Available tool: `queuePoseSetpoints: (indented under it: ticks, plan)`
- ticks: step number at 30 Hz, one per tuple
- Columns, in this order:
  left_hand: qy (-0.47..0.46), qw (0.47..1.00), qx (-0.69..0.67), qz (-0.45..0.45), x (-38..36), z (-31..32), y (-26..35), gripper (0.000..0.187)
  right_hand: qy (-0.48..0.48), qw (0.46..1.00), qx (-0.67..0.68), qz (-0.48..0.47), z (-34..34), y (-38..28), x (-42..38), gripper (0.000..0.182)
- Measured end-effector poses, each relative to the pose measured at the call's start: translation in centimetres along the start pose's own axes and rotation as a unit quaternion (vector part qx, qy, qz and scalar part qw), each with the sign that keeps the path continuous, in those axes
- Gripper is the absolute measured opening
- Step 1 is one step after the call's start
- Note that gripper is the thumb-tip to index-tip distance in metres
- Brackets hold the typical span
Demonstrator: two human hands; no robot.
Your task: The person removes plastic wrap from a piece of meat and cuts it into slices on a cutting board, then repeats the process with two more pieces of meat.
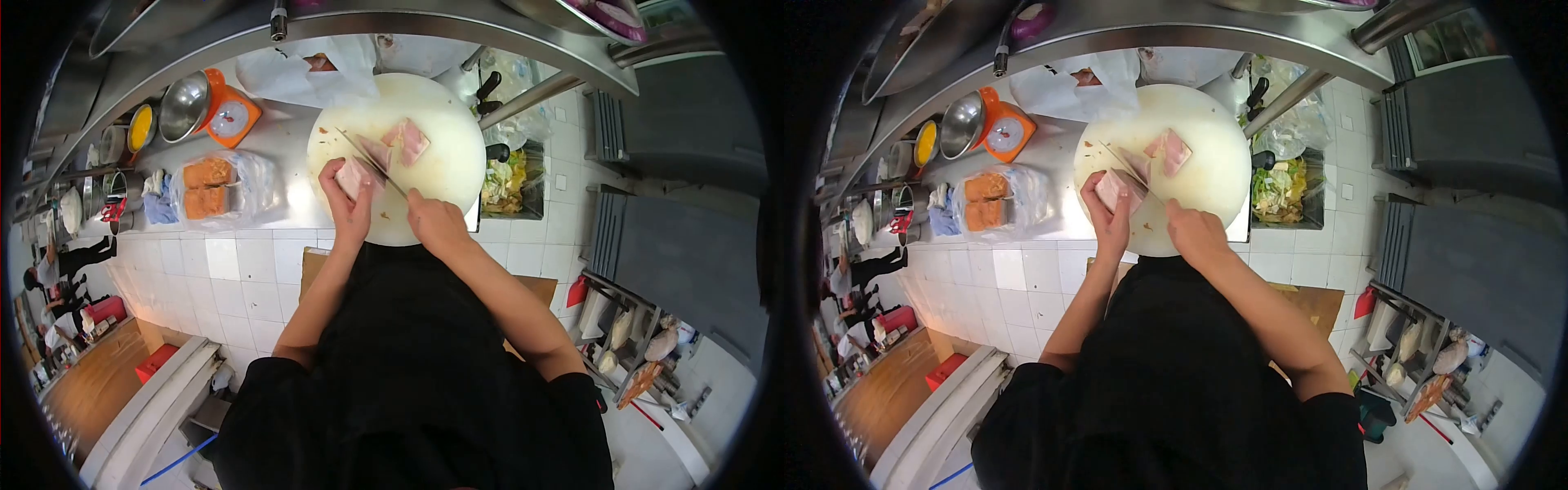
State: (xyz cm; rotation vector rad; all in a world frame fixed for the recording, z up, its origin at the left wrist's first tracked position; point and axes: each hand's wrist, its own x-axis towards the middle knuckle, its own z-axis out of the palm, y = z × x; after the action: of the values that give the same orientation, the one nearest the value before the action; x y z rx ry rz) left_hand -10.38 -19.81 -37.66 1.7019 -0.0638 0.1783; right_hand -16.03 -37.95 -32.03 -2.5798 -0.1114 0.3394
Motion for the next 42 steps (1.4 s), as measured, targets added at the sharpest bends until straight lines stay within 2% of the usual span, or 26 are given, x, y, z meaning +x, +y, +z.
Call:
queuePoseSetpoints:
  ticks: [1, 2, 4, 5, 6, 8, 9, 10, 11, 13, 14, 15, 16, 17, 18, 19, 20, 22, 23, 28, 30, 33, 35, 39, 42]
  plan:
    - [-0.013, 0.998, 0.007, 0.054, -0.5, -0.2, -0.1, 0.058, 0.006, 1.000, 0.018, 0.000, -0.1, 1.0, -1.0, 0.010]
    - [-0.013, 0.998, 0.006, 0.056, -1.1, -0.2, -0.1, 0.058, 0.013, 0.999, 0.034, 0.001, -0.4, 2.0, -2.1, 0.013]
    - [-0.079, 0.993, -0.048, 0.080, -2.5, -0.2, 0.5, 0.063, 0.030, 0.998, 0.054, -0.004, -0.7, 3.5, -3.7, 0.013]
    - [-0.101, 0.990, -0.088, 0.043, -3.4, 0.0, 1.2, 0.066, 0.039, 0.996, 0.076, 0.037, -0.7, 4.1, -4.2, 0.014]
    - [-0.098, 0.990, -0.087, 0.046, -3.8, -0.4, 1.8, 0.066, 0.049, 0.991, 0.100, 0.078, -0.9, 4.1, -4.6, 0.015]
    - [-0.120, 0.979, -0.105, -0.130, -3.6, -1.3, 2.7, 0.069, 0.058, 0.991, 0.099, 0.067, -1.3, 3.7, -4.7, 0.015]
    - [-0.081, 0.952, -0.170, -0.239, -2.3, -2.1, 5.0, 0.066, 0.058, 0.995, 0.067, 0.041, -1.5, 3.4, -4.6, 0.015]
    - [-0.013, 0.938, -0.256, -0.233, -0.8, -3.1, 4.5, 0.057, 0.059, 0.998, 0.035, 0.011, -1.6, 2.9, -4.3, 0.014]
    - [0.020, 0.948, -0.238, -0.209, 1.5, -5.5, 4.2, 0.053, 0.042, 0.999, 0.020, 0.010, -1.5, 2.6, -4.1, 0.013]
    - [0.039, 0.993, -0.099, -0.042, 8.9, -12.5, 5.4, 0.053, 0.037, 0.999, 0.013, 0.010, -1.2, 2.3, -3.8, 0.013]
    - [0.066, 0.995, -0.069, 0.034, 13.0, -14.7, 8.4, 0.056, 0.032, 0.999, 0.000, 0.030, -1.1, 2.2, -3.7, 0.013]
    - [0.092, 0.989, 0.037, 0.106, 17.5, -17.5, 8.5, 0.056, 0.035, 0.999, 0.001, 0.019, -1.0, 2.2, -3.6, 0.013]
    - [0.075, 0.967, 0.158, 0.188, 23.1, -21.7, 6.7, 0.053, 0.036, 0.999, 0.001, 0.038, -0.8, 2.2, -3.5, 0.013]
    - [0.026, 0.985, 0.141, 0.097, 27.5, -24.4, 5.9, 0.055, 0.037, 0.998, 0.001, 0.060, -0.6, 2.1, -3.5, 0.013]
    - [-0.016, 0.953, 0.302, 0.019, 33.4, -27.5, 3.0, 0.059, 0.039, 0.998, 0.000, 0.056, -0.5, 1.8, -3.6, 0.013]
    - [-0.058, 0.888, 0.451, -0.061, 37.4, -29.7, -0.9, 0.063, 0.046, 0.997, 0.001, 0.063, -0.4, 1.6, -3.7, 0.013]
    - [-0.057, 0.889, 0.450, -0.058, 38.2, -30.4, -2.9, 0.063, 0.053, 0.996, 0.002, 0.072, -0.3, 1.5, -3.8, 0.014]
    - [-0.043, 0.860, 0.502, 0.075, 39.2, -30.6, -5.7, 0.069, 0.055, 0.995, 0.001, 0.080, -0.3, 1.3, -3.9, 0.014]
    - [-0.056, 0.842, 0.528, 0.100, 39.8, -30.9, -7.0, 0.069, 0.053, 0.995, 0.003, 0.089, -0.2, 1.2, -3.9, 0.014]
    - [-0.056, 0.844, 0.529, 0.067, 38.0, -28.3, -6.0, 0.072, 0.069, 0.993, 0.011, 0.092, 0.3, 1.2, -4.1, 0.014]
    - [-0.064, 0.846, 0.530, 0.017, 37.4, -27.3, -4.4, 0.077, 0.071, 0.993, 0.012, 0.093, 0.2, 1.2, -3.9, 0.014]
    - [-0.047, 0.849, 0.524, 0.052, 38.3, -28.3, -7.0, 0.079, 0.066, 0.993, 0.018, 0.094, -0.1, 1.0, -3.9, 0.014]
    - [-0.062, 0.837, 0.543, 0.032, 38.5, -29.0, -7.6, 0.081, 0.073, 0.993, 0.018, 0.087, 0.1, 1.1, -3.8, 0.014]
    - [-0.082, 0.815, 0.574, 0.001, 37.1, -28.3, -4.6, 0.087, 0.064, 0.994, 0.017, 0.085, 0.1, 1.3, -3.7, 0.014]
    - [-0.091, 0.831, 0.549, -0.008, 37.3, -28.7, -4.0, 0.090, 0.064, 0.994, 0.026, 0.085, 0.0, 1.4, -3.7, 0.015]
